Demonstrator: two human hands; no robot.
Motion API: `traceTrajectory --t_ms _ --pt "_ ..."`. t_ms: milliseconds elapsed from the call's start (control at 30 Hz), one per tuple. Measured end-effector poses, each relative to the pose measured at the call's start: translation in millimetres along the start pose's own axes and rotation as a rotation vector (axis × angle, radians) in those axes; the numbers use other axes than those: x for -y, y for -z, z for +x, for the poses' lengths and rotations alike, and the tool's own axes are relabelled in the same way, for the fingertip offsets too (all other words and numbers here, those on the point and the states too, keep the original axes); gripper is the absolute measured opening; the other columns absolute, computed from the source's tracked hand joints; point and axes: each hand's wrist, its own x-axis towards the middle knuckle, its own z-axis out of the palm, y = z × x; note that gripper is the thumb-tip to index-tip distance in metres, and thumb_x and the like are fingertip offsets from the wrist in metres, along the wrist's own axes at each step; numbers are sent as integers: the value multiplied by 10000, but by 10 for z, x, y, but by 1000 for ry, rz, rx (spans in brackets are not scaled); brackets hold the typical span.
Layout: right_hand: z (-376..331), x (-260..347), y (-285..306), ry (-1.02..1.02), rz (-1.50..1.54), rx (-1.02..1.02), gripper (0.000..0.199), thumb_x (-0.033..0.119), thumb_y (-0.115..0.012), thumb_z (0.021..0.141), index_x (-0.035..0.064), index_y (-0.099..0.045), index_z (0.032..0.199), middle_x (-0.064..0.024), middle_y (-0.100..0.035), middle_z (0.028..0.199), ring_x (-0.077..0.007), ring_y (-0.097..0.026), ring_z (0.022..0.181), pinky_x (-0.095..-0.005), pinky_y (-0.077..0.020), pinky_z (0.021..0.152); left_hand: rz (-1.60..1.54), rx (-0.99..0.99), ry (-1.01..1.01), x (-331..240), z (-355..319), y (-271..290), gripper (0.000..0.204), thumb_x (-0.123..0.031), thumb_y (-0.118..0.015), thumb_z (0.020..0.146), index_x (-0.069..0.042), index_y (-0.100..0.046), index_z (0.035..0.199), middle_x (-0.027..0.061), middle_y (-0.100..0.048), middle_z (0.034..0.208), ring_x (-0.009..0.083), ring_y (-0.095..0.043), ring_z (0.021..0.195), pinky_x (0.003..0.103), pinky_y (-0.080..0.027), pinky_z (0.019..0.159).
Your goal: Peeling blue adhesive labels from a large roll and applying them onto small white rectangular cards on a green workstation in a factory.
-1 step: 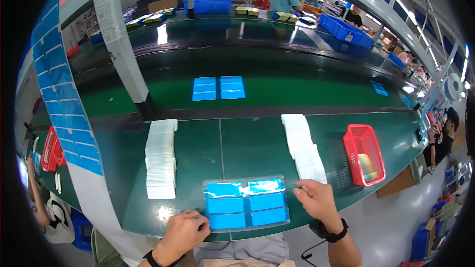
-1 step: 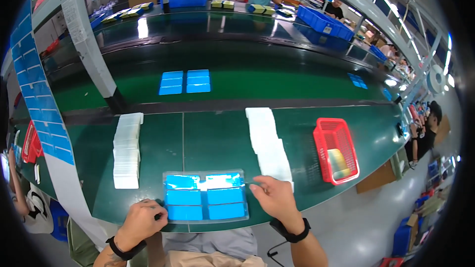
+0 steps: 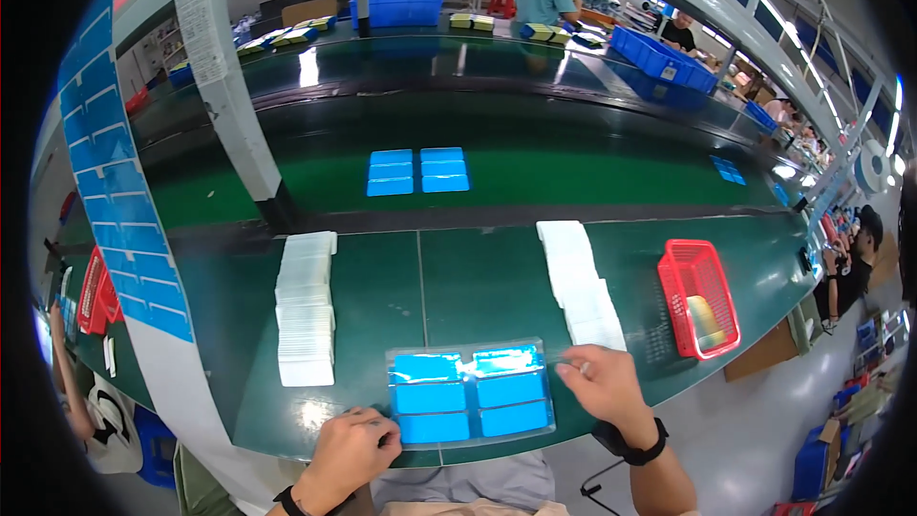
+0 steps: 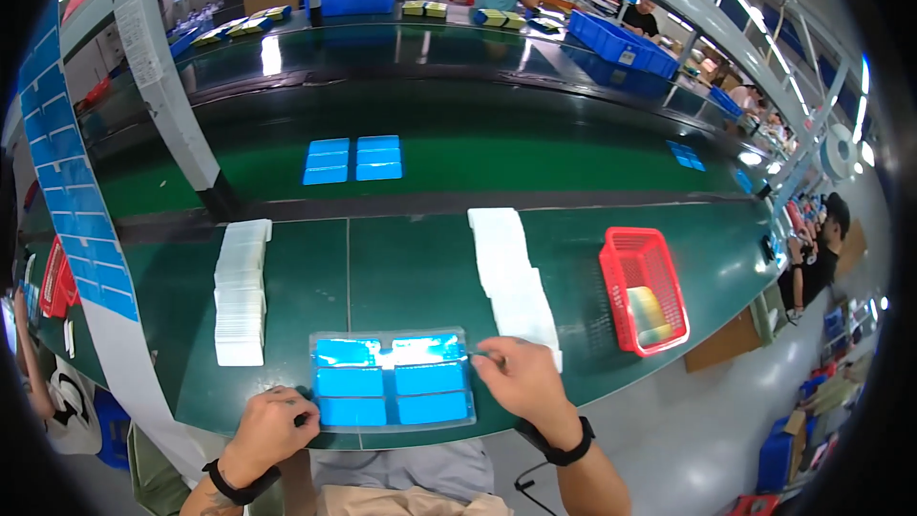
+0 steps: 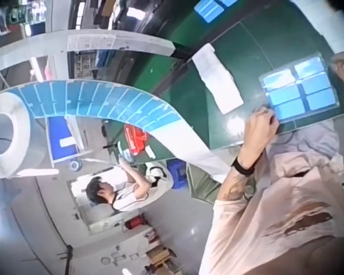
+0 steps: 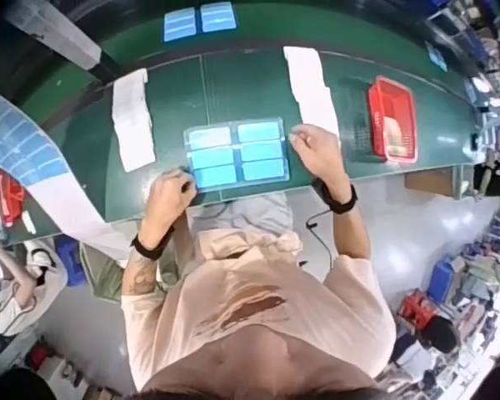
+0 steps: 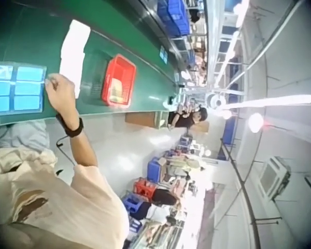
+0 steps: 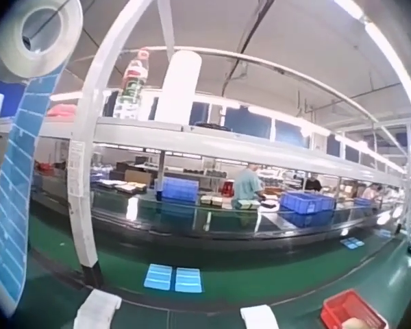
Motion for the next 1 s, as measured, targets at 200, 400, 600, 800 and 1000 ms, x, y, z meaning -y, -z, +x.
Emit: traceTrajectory --t_ms 200,400,600,800,1000 --pt "229 -69 -222 119 -338 143 136 150 -685 835 32 -736 880 -147 -704 804 -366 -677 724 -442 -536 661 -66 -10 53 35 -27 -72 40 -64 -733 710 -66 -727 750 76 -657 700 301 -656 694 388 -561 650" --pt "139 -143 -118 54 -353 186 117 125 -656 832 30 -724 820 -161 -693 779 -374 -675 713 -455 -538 662 -76 -2 106 7 -22 -59 54 -68 -740 703 -77 -733 756 77 -655 690 301 -662 694 387 -561 656" --pt "-330 22 -16 107 -140 252 103 116 -657 812 40 -700 757 -138 -667 725 -336 -652 650 -403 -521 607 -45 -5 127 9 -35 -90 47 -74 -745 703 -89 -733 746 72 -657 694 291 -658 695 391 -550 641" --pt "-482 -150 48 82 -314 283 54 162 -702 774 116 -724 753 -82 -664 697 -320 -657 648 -410 -535 596 -32 -60 122 7 -68 -45 52 -74 -742 711 -99 -734 757 62 -648 687 286 -654 687 381 -544 630" --pt "-194 244 -32 410 -338 226 203 271 -700 767 160 -748 930 -60 -686 972 -305 -648 967 -457 -514 845 91 168 -45 -254 336 158 266 -277 -741 748 -132 -758 971 59 -681 1080 283 -637 1038 450 -470 928"
